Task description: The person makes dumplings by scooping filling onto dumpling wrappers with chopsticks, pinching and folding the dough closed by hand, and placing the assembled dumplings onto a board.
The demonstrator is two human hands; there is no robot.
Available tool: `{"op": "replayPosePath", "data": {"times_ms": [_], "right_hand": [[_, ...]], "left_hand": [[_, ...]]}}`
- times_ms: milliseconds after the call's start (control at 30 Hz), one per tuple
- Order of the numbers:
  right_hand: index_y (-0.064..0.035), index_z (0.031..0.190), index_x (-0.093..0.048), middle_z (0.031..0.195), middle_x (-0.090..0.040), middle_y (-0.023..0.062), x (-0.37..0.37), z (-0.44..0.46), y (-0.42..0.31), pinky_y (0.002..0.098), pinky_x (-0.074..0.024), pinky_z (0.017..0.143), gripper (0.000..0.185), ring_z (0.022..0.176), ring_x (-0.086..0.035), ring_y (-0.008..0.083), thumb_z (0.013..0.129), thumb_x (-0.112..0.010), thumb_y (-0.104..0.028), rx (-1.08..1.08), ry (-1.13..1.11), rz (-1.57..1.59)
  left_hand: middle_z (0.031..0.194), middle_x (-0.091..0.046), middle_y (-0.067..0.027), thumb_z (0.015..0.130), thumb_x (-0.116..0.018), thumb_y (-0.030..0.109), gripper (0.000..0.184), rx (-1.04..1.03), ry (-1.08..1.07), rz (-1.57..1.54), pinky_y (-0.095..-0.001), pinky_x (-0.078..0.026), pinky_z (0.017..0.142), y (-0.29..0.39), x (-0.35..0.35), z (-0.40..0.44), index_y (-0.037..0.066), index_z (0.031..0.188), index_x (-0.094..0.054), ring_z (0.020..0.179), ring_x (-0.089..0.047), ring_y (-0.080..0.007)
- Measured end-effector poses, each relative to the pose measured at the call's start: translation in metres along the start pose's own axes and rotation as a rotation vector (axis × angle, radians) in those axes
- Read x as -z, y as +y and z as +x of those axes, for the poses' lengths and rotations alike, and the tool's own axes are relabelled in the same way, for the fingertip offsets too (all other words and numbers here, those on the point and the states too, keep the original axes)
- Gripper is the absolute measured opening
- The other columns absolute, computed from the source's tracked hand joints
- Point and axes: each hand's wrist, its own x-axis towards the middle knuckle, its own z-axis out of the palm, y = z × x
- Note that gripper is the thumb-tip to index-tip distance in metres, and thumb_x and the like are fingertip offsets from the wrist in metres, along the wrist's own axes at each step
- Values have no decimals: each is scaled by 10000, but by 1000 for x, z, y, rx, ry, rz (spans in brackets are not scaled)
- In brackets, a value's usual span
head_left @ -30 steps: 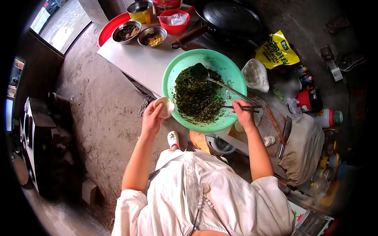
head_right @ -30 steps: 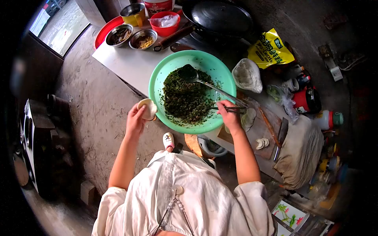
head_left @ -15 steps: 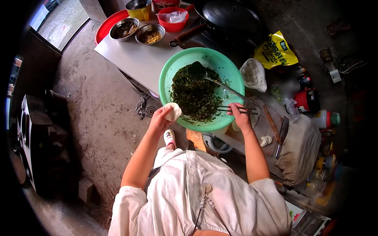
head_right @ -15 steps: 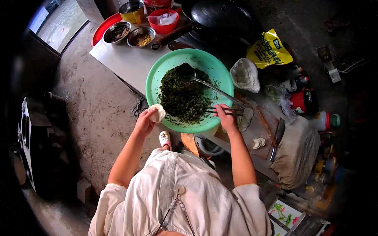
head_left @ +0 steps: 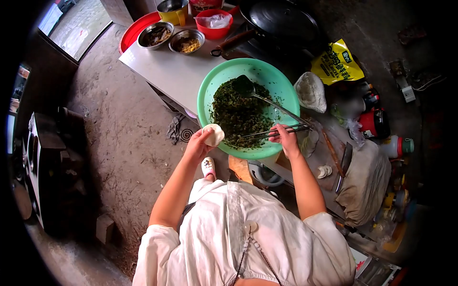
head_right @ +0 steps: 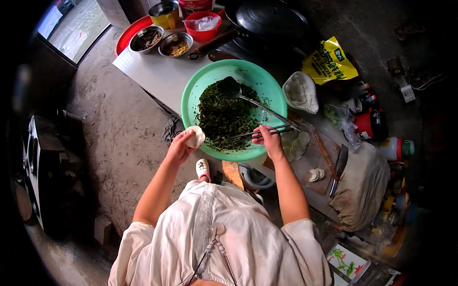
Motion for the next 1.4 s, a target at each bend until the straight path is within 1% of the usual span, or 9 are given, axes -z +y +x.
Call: {"op": "replayPosePath", "data": {"times_ms": [367, 567, 633, 800, 933, 1033, 1067, 1167, 1400], "right_hand": [[-13, 853, -573, 733, -608, 102, 7, 12, 0, 286, -516, 564, 252, 595, -603, 171, 863, -508, -256, -288, 77, 317], [-4, 858, -587, 735, -615, 97, 15, -4, -19, 268, -524, 579, 266, 591, -604, 150, 869, -509, -259, -260, 128, 390], [-5, 850, -584, 727, -615, 93, 15, -13, -28, 272, -524, 567, 261, 582, -606, 151, 873, -503, -252, -155, 188, 422], [-7, 848, -572, 733, -616, 97, -8, -42, -52, 281, -523, 549, 270, 567, -607, 172, 876, -506, -268, 157, 252, 316], [44, 915, -527, 763, -603, 106, -36, -73, -63, 259, -510, 583, 279, 619, -607, 152, 928, -407, -209, 490, 263, -50], [23, 913, -548, 795, -609, 114, -40, -89, -65, 260, -497, 588, 169, 695, -622, 168, 897, -461, -121, 752, 114, -408], [-5, 892, -562, 800, -608, 112, -37, -89, -65, 286, -506, 592, 97, 691, -628, 209, 854, -517, -82, 913, 101, -624], [-32, 912, -561, 822, -606, 105, -42, -96, -78, 314, -510, 603, 110, 704, -619, 249, 814, -561, -81, 1170, -43, -886], [-46, 959, -549, 863, -593, 92, -41, -99, -74, 319, -509, 666, 233, 762, -605, 240, 761, -624, -143, 1303, -172, -1064]], "left_hand": [[1045, -574, -121, 858, -543, 166, 314, -42, -59, 70, -344, -494, 815, 25, -8, -11, -22, 1107, -502, 951, -580, -219], [1080, -556, -121, 850, -520, 84, 316, 18, -67, 235, -340, -482, 836, 36, -22, -9, -25, 1144, -482, 983, -565, -220], [1083, -549, -117, 798, -514, -10, 361, 81, -60, 251, -321, -488, 835, 33, -36, -5, -19, 1156, -468, 983, -564, -221], [1028, -543, -123, 737, -503, -77, 435, 163, -69, 253, -314, -498, 787, 10, -71, 13, -23, 1162, -430, 917, -578, -220], [1019, -532, -119, 749, -457, -108, 345, 153, -126, 92, -341, -496, 829, -5, -84, 31, -24, 1084, -448, 949, -570, -251], [1022, -526, -124, 750, -438, -127, 304, 180, -154, 39, -357, -487, 860, 0, -93, 32, -22, 1035, -448, 971, -560, -272], [1031, -529, -125, 753, -438, -122, 287, 195, -155, 44, -352, -488, 853, 3, -97, 30, -26, 1022, -462, 963, -563, -263], [1039, -530, -122, 763, -420, -110, 265, 218, -167, -64, -343, -490, 842, 5, -95, 36, -30, 1009, -478, 939, -570, -243], [1014, -554, -151, 862, -350, 156, 248, 284, -259, -144, -318, -497, 775, 24, -104, 34, -12, 983, -485, 938, -563, -233]]}}
